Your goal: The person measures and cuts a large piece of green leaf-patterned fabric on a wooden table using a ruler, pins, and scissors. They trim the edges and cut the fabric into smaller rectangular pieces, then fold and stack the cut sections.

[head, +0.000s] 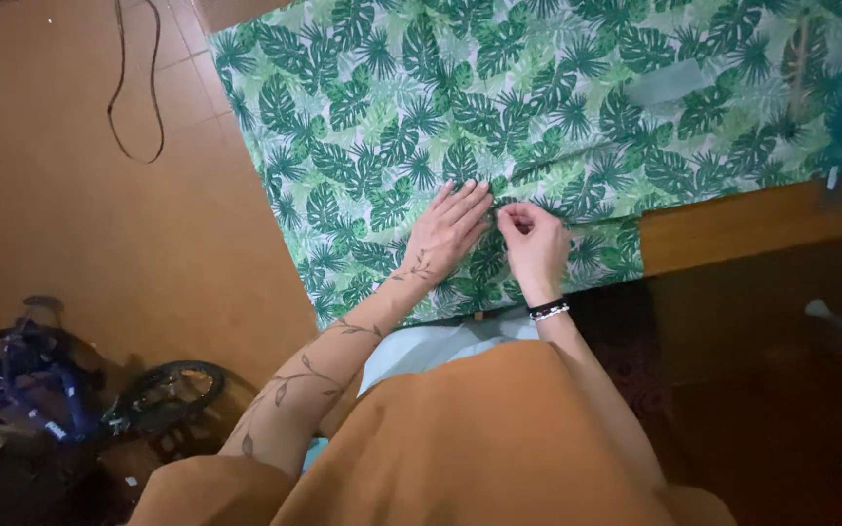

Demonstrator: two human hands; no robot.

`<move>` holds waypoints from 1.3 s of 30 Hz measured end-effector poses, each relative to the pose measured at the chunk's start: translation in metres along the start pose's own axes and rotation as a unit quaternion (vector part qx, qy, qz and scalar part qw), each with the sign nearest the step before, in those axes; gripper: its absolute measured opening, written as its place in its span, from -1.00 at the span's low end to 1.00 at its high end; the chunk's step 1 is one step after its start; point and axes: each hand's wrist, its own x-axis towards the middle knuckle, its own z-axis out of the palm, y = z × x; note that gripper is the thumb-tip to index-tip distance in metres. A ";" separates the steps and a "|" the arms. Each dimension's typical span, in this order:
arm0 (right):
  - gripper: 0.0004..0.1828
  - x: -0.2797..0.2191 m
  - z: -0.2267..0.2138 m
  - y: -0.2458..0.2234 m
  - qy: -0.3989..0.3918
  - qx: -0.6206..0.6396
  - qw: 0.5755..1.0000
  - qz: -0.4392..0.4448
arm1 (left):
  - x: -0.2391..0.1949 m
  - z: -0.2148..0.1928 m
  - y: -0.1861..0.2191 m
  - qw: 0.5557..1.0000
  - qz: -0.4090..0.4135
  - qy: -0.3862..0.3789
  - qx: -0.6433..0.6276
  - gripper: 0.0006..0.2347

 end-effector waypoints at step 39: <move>-0.93 0.017 -0.137 0.114 0.212 0.036 0.972 -0.096 | 0.021 -0.032 0.048 0.982 -0.086 -0.151 0.070 -0.50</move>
